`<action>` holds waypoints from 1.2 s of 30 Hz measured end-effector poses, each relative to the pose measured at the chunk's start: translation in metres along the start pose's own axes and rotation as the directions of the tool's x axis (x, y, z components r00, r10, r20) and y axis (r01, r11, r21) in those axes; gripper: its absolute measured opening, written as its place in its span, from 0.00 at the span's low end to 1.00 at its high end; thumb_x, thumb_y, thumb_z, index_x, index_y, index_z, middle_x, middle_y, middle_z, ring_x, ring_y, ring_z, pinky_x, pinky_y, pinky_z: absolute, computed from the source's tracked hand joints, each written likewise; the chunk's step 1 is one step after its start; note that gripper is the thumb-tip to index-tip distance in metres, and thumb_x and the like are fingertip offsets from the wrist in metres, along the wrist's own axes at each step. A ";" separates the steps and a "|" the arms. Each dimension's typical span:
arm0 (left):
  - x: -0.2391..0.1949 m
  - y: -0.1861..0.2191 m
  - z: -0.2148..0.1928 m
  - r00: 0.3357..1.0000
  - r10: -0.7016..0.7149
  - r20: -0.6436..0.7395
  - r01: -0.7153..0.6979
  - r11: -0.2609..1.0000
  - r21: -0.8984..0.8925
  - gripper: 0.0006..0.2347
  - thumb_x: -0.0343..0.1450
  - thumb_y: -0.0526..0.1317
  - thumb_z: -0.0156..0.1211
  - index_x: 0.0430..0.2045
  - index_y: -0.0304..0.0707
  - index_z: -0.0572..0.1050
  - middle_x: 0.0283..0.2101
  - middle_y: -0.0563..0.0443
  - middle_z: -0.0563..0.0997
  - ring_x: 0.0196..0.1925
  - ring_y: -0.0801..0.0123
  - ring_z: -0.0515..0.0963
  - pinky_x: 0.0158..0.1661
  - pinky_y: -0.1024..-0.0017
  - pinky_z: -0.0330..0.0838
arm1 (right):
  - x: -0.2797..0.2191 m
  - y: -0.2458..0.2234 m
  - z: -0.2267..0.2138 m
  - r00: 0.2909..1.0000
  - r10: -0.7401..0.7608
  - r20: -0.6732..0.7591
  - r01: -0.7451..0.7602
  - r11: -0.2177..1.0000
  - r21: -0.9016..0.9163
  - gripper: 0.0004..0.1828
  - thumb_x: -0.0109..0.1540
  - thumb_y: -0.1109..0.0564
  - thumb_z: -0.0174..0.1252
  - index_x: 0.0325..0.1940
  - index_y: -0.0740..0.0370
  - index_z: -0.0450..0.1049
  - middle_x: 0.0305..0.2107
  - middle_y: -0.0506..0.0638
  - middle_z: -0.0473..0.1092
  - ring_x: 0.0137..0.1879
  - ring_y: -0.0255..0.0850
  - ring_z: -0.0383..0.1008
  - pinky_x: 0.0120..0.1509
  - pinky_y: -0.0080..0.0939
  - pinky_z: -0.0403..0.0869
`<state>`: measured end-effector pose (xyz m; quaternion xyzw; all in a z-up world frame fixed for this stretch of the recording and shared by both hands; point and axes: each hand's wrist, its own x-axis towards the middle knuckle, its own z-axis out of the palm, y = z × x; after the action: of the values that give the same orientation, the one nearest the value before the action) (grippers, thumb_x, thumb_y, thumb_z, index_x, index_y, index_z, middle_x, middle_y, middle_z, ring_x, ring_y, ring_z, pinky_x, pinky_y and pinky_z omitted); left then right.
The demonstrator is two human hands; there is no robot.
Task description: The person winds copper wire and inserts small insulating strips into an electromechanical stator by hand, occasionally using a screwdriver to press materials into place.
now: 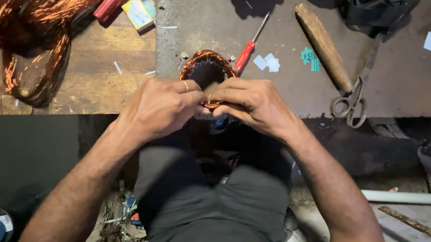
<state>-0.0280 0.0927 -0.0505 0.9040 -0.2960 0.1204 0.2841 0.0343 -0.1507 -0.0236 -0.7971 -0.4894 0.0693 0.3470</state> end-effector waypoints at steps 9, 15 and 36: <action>0.003 0.016 -0.018 0.997 -0.056 0.056 0.056 0.998 0.015 0.24 0.59 0.54 0.71 0.42 0.37 0.81 0.41 0.50 0.83 0.35 0.54 0.82 0.32 0.60 0.75 | 0.007 -0.020 -0.018 0.976 0.008 0.218 0.078 0.921 -0.381 0.26 0.53 0.60 0.64 0.56 0.56 0.75 0.52 0.47 0.74 0.49 0.50 0.78 0.47 0.49 0.75; 0.005 0.021 -0.022 0.997 -0.054 0.064 0.036 0.967 0.251 0.13 0.64 0.42 0.70 0.41 0.46 0.82 0.39 0.55 0.82 0.32 0.60 0.82 0.31 0.63 0.75 | 0.000 -0.027 -0.024 0.979 -0.029 0.200 0.122 0.875 -0.468 0.30 0.54 0.59 0.63 0.62 0.56 0.74 0.61 0.47 0.71 0.52 0.46 0.75 0.50 0.47 0.74; 0.009 -0.004 -0.013 0.979 -0.019 0.203 0.043 0.992 -0.115 0.09 0.65 0.42 0.70 0.36 0.42 0.83 0.40 0.55 0.84 0.37 0.56 0.83 0.36 0.60 0.76 | -0.015 -0.028 0.010 0.995 -0.024 -0.093 -0.002 0.963 -0.268 0.17 0.62 0.45 0.65 0.48 0.57 0.79 0.43 0.46 0.78 0.40 0.45 0.79 0.39 0.43 0.73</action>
<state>-0.0196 0.0986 -0.0385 0.8975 -0.3160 0.0060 0.3076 0.0014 -0.1502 -0.0170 -0.8364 -0.4814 -0.0376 0.2595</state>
